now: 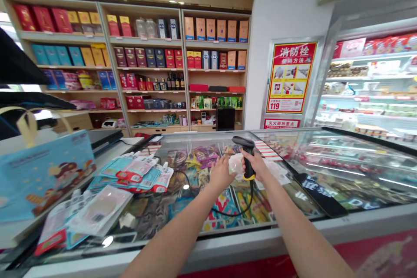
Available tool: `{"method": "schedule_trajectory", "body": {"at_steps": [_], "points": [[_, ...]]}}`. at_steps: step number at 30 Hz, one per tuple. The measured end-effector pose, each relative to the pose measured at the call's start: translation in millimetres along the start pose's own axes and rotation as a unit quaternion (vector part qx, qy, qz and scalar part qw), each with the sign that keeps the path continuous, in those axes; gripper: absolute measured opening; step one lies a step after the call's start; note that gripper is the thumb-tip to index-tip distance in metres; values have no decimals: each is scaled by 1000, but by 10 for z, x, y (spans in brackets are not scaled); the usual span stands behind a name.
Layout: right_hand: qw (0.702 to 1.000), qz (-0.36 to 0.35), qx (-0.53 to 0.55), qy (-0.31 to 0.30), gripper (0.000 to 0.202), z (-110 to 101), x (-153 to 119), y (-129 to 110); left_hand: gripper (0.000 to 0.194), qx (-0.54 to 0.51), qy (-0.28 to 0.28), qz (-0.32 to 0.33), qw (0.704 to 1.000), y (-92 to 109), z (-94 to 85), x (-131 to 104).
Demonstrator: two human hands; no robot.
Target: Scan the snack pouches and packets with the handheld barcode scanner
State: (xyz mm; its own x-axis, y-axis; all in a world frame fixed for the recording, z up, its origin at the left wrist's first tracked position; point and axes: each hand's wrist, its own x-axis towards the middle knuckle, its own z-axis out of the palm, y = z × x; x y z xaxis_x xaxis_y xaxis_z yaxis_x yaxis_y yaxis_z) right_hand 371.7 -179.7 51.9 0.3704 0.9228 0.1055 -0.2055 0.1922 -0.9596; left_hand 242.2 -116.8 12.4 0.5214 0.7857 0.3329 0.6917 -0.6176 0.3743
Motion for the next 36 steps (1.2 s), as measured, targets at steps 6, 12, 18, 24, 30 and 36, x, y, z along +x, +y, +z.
{"method": "schedule_trajectory", "body": {"at_steps": [6,12,18,24,30,36], "points": [[996,-27,56,71,48,-367,46,133,102,-31,-36,-77,996,193,341,292],[991,-25,72,108,47,-446,121,250,106,-21,-43,-140,989,65,409,424],[992,-38,61,101,45,-450,142,315,71,-58,-21,-195,979,-99,384,511],[991,-22,60,114,44,-424,119,314,23,-73,-14,-200,977,-125,407,536],[993,-8,61,100,43,-403,103,313,10,-265,132,-226,928,-224,460,576],[997,35,55,28,44,-431,80,353,5,-614,223,-253,714,-342,501,665]]}}
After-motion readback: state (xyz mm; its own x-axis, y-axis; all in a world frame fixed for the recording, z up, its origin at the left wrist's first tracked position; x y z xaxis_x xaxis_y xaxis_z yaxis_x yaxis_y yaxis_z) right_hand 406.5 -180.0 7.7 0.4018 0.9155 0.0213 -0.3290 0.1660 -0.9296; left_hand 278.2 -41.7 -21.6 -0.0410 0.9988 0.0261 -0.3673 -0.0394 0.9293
